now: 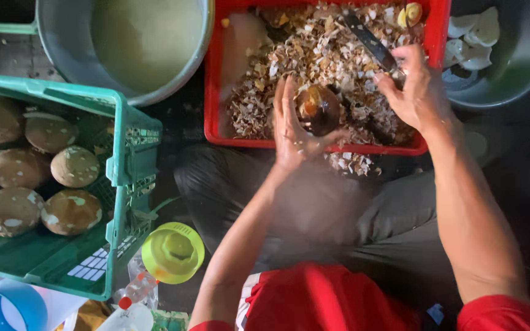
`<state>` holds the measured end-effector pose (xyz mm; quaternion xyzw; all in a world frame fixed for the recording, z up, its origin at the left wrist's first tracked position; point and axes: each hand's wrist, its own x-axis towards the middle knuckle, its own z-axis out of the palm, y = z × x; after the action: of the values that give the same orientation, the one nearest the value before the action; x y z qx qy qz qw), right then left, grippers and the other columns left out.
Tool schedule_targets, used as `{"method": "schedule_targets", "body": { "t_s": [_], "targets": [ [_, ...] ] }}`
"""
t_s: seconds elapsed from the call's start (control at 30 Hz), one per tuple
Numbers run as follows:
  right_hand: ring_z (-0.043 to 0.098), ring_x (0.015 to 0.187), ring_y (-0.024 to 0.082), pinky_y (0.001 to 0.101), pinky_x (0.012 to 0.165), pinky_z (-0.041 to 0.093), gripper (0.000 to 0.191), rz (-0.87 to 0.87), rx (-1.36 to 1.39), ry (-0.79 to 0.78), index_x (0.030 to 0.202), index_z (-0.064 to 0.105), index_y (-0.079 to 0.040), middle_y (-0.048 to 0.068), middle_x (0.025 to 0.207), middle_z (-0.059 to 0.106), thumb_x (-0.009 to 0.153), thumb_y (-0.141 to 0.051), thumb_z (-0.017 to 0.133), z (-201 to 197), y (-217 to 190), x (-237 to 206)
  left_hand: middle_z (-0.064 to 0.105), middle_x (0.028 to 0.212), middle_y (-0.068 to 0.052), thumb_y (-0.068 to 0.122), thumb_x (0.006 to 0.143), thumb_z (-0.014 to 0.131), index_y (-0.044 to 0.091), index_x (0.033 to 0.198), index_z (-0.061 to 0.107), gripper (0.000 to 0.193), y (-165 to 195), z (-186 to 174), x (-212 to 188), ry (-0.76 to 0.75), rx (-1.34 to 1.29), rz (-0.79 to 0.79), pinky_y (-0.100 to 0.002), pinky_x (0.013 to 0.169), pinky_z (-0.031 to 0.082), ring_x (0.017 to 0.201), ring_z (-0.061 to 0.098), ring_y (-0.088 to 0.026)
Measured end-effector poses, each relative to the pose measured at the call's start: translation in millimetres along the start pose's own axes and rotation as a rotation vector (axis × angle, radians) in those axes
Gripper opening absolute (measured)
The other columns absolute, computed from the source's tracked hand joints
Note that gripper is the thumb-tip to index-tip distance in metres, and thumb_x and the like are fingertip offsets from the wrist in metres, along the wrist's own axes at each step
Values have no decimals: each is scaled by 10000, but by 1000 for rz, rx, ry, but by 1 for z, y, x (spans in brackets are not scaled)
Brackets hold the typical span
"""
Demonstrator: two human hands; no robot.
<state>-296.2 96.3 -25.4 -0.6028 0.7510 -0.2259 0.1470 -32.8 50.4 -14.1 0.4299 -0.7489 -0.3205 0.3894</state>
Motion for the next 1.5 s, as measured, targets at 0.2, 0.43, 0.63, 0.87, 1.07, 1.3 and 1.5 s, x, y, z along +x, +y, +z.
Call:
{"method": "schedule_targets", "body": {
  "t_s": [0.2,0.43,0.63,0.87,1.07,1.3,1.5],
  "targets": [
    [744,910,259,369,726,573,331,-170,176,11,1237,636,-34,144,1023,729,1068,-292,755,-29,-38,-37,583,1425,-204,456,590,982,17,1448,484,1085,-26,7,10,-147,-91,-75,-446,1182,477,1366,570,-353],
    [744,849,253,365,748,594,418,-468,31,18,1282,725,-80,98,991,757,933,-300,791,-24,-70,-45,609,1358,-190,436,524,1018,3,1395,503,1101,-43,8,16,-169,-84,-13,-442,1115,493,1305,584,-366],
    [744,939,259,352,799,588,432,-439,58,35,1263,705,-54,113,1116,753,1004,-398,739,-29,-68,-45,605,1386,-190,374,574,991,2,1444,483,1074,-47,11,15,-216,-204,-82,-433,1124,513,1295,621,-348],
    [739,846,261,374,730,573,415,-388,-90,2,1174,746,-67,95,906,744,989,-439,746,-20,-63,-45,623,1347,-190,366,559,988,-9,1422,487,1066,-36,4,18,-248,-180,-126,-406,1084,534,1248,640,-314],
    [732,841,278,384,730,568,415,-389,-70,29,1158,741,-62,112,947,749,1009,-449,743,-13,-52,-33,695,1278,-143,334,601,964,21,1382,543,941,-25,-5,21,-299,-308,-208,-385,1086,553,1208,690,-281],
    [730,839,304,384,715,563,410,-350,28,58,1153,745,-46,143,995,749,1025,-435,751,-3,-40,-27,642,1309,-154,293,620,996,15,1356,567,896,-36,-10,28,-306,-214,-26,-393,1090,515,1229,640,-290],
    [715,745,286,390,672,545,426,-241,37,5,1159,756,-55,141,868,729,1018,-457,737,7,-38,-31,627,1330,-150,280,653,976,15,1401,516,918,-40,-4,23,-292,-436,-95,-394,1120,525,1245,647,-284]
  ]
}}
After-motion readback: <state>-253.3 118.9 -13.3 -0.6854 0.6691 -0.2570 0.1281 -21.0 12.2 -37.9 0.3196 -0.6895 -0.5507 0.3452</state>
